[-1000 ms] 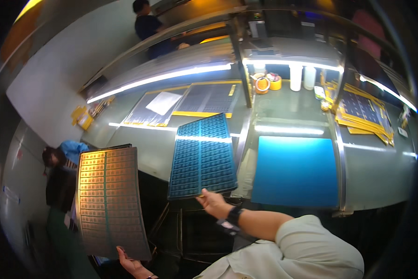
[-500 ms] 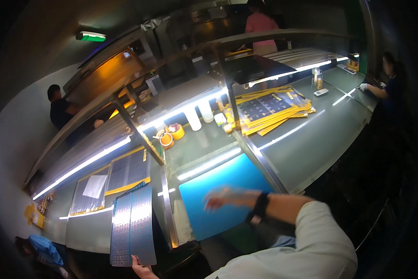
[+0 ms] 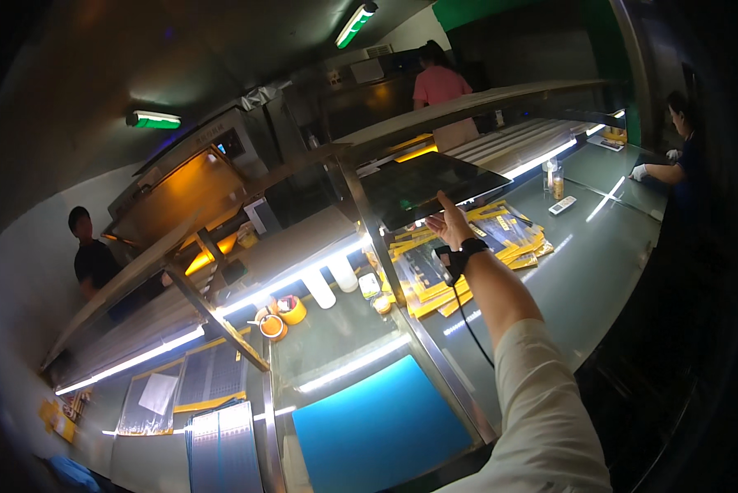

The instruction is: Inspecting and sorting large patterned sheets into vertical storage racks on a fabrication floor.

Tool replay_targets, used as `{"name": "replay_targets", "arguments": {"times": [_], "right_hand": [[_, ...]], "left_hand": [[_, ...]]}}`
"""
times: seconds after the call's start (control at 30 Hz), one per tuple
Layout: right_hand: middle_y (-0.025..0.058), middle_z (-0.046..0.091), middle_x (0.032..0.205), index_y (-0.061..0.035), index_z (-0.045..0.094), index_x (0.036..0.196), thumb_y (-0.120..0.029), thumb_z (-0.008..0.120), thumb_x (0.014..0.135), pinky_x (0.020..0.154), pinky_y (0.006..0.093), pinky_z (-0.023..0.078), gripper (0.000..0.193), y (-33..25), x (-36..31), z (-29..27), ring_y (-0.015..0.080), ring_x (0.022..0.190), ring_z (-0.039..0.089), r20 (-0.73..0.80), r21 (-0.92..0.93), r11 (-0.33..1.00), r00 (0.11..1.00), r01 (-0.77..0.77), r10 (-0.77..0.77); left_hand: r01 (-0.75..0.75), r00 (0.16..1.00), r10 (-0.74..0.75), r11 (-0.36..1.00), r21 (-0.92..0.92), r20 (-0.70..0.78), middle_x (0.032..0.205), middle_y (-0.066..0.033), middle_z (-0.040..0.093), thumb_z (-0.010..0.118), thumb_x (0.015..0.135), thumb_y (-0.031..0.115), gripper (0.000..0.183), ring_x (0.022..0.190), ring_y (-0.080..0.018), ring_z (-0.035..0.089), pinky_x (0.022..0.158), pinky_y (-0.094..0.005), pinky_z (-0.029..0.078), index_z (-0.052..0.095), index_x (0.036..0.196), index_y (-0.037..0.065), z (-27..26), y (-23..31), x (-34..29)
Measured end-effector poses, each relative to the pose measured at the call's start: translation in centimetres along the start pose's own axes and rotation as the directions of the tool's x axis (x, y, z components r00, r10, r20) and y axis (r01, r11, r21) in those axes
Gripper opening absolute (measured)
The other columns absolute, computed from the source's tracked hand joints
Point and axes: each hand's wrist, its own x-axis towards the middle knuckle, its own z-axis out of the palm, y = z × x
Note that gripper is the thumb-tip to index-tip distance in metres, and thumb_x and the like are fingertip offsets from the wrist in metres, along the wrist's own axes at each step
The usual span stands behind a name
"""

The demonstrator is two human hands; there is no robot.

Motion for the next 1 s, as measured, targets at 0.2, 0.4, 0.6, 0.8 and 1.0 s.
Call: {"name": "replay_targets", "arguments": {"times": [0.2,0.4,0.6,0.8,1.0], "right_hand": [[0.0126,0.062,0.092,-0.0017,0.056,0.094,-0.009,0.062,0.085,0.078,0.0374,0.054,0.013,1.7,6.0,-0.6,0.0257,0.082,0.063,0.097,0.515,0.857,0.994,-0.010,-0.046],[0.0133,0.063,0.101,0.0018,0.058,0.097,-0.001,0.059,0.085,0.087,0.0341,0.051,0.013,1.7,3.2,-5.0,0.0235,0.096,0.061,0.248,0.543,0.839,0.961,-0.037,-0.119],[0.0135,0.055,0.122,0.0014,0.050,0.119,-0.004,0.058,0.086,0.103,0.0385,0.038,0.034,0.7,-4.2,-9.9,0.0254,0.114,0.052,0.280,0.621,0.769,0.959,-0.155,-0.033],[0.0120,0.053,0.123,0.0005,0.048,0.121,-0.018,0.053,0.091,0.102,0.0386,0.037,0.035,0.2,-16.6,-17.0,0.0247,0.114,0.050,0.132,0.501,0.865,0.985,0.029,-0.109],[0.0132,0.057,0.117,0.0015,0.052,0.114,-0.012,0.058,0.088,0.099,0.0413,0.040,0.030,-0.8,-25.9,-25.4,0.0275,0.107,0.055,-0.132,0.296,0.954,0.991,0.040,-0.001]], "left_hand": [[0.346,0.579,0.409,0.660,0.667,-0.705,0.096,-0.0148,0.067,0.059,0.085,0.038,0.045,0.087,-0.0234,0.065,0.072,-0.0302,0.050,0.063,0.104,-0.002,7.0,5.5,-10.8],[-0.344,0.490,0.828,0.471,0.812,-0.273,0.087,-0.0163,0.065,0.052,0.088,0.048,0.050,0.064,-0.0290,0.059,0.060,-0.0416,0.048,0.062,0.099,0.000,12.6,13.7,-6.9],[-0.751,0.241,0.967,0.242,0.615,-0.087,0.073,-0.0172,0.066,0.062,0.082,0.020,0.025,0.068,-0.0252,0.066,0.062,-0.0333,0.052,0.065,0.084,-0.004,25.9,19.0,-7.8],[-0.929,0.245,0.941,0.159,0.333,0.233,0.082,-0.0162,0.066,0.063,0.082,0.017,0.019,0.073,-0.0245,0.066,0.066,-0.0317,0.053,0.066,0.085,-0.002,36.8,17.6,-11.9],[-0.939,0.226,0.871,0.075,0.335,0.437,0.093,-0.0138,0.064,0.065,0.081,0.019,0.019,0.086,-0.0272,0.063,0.075,-0.0359,0.050,0.065,0.091,0.003,40.1,13.6,-13.1]]}}
